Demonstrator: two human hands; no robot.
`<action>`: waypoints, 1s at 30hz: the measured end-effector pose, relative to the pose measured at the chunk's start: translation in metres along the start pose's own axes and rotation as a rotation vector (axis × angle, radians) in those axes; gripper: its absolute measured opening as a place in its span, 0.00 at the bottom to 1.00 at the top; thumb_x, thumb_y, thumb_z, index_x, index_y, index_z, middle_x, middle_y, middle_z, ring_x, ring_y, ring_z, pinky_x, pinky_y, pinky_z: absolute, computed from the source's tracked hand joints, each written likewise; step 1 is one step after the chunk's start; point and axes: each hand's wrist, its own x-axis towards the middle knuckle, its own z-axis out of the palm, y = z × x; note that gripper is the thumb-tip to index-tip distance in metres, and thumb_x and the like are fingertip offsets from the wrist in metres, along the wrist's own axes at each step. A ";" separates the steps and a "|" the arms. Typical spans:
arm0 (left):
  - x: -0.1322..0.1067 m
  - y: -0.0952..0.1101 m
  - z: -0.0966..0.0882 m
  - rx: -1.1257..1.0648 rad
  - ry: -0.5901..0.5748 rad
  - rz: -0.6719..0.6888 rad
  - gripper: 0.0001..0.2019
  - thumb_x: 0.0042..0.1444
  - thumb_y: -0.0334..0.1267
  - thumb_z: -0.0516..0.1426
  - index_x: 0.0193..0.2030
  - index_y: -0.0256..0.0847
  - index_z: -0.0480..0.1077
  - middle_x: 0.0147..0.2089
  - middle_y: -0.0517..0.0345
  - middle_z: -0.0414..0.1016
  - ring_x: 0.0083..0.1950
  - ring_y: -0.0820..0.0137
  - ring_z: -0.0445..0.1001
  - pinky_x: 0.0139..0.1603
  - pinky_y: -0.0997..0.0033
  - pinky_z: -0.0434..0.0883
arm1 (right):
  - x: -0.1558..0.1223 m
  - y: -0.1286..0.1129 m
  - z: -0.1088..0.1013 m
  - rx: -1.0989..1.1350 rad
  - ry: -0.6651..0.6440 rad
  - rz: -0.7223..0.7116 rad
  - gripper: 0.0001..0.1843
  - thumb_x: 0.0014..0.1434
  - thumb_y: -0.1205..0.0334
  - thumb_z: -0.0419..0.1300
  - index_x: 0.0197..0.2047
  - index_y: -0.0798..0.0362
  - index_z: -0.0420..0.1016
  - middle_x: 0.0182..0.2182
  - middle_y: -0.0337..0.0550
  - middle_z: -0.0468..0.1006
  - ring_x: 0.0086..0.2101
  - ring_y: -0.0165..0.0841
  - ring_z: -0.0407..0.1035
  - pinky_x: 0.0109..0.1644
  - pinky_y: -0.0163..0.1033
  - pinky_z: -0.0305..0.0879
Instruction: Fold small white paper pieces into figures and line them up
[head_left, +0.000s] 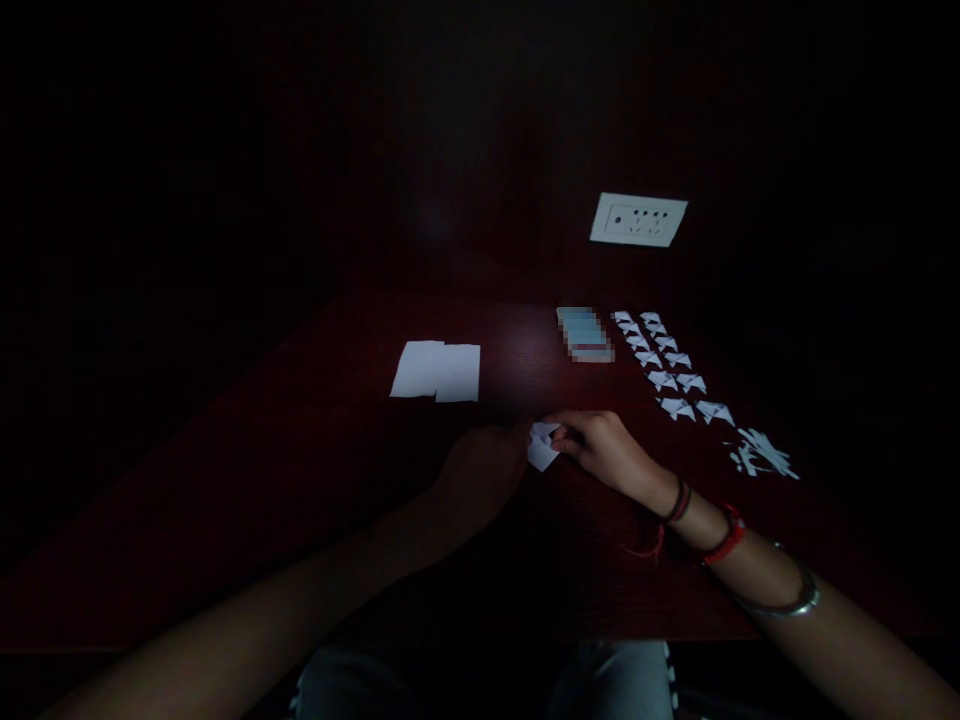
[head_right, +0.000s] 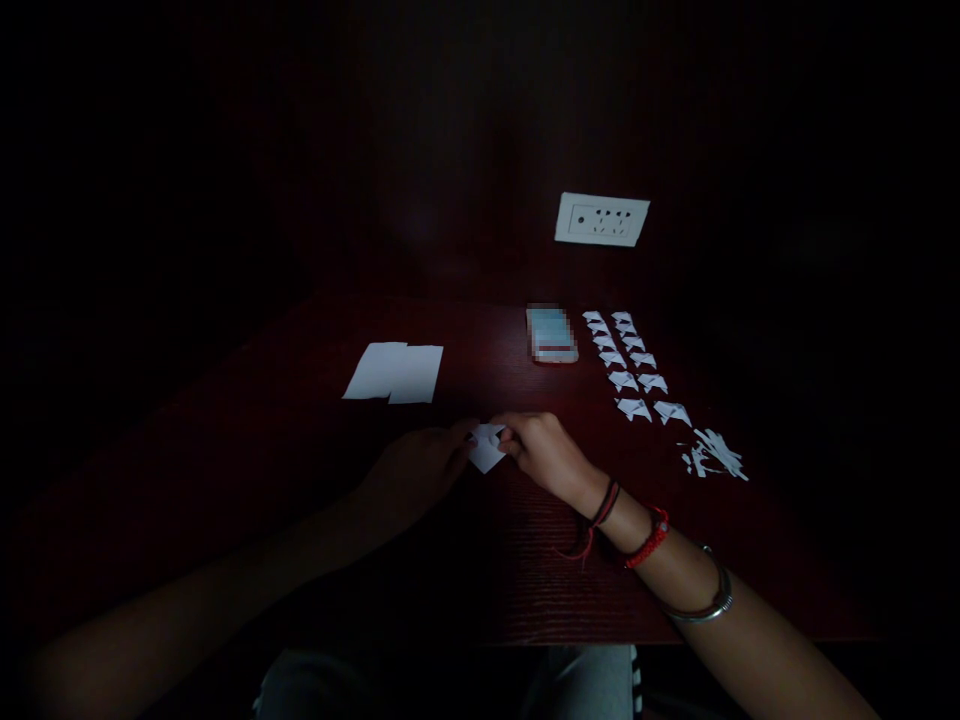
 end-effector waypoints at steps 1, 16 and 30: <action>0.000 -0.001 0.001 -0.008 0.006 0.006 0.14 0.57 0.37 0.43 0.51 0.44 0.57 0.33 0.55 0.70 0.33 0.67 0.71 0.31 0.71 0.65 | 0.000 -0.001 0.000 -0.009 0.004 0.002 0.17 0.50 0.73 0.53 0.44 0.53 0.68 0.31 0.42 0.74 0.31 0.29 0.68 0.38 0.33 0.62; 0.001 -0.001 0.002 -0.020 -0.013 0.071 0.12 0.55 0.31 0.44 0.43 0.39 0.65 0.39 0.51 0.63 0.35 0.70 0.67 0.34 0.71 0.66 | 0.003 -0.004 0.009 -0.011 0.105 0.034 0.10 0.52 0.68 0.52 0.37 0.54 0.73 0.31 0.41 0.74 0.31 0.28 0.67 0.36 0.32 0.61; 0.017 -0.013 0.017 -0.276 0.148 0.118 0.06 0.53 0.32 0.48 0.36 0.36 0.64 0.36 0.55 0.64 0.38 0.69 0.63 0.40 0.69 0.63 | 0.012 0.003 0.017 0.160 0.102 0.201 0.11 0.45 0.69 0.58 0.36 0.54 0.70 0.24 0.37 0.72 0.25 0.25 0.65 0.30 0.30 0.59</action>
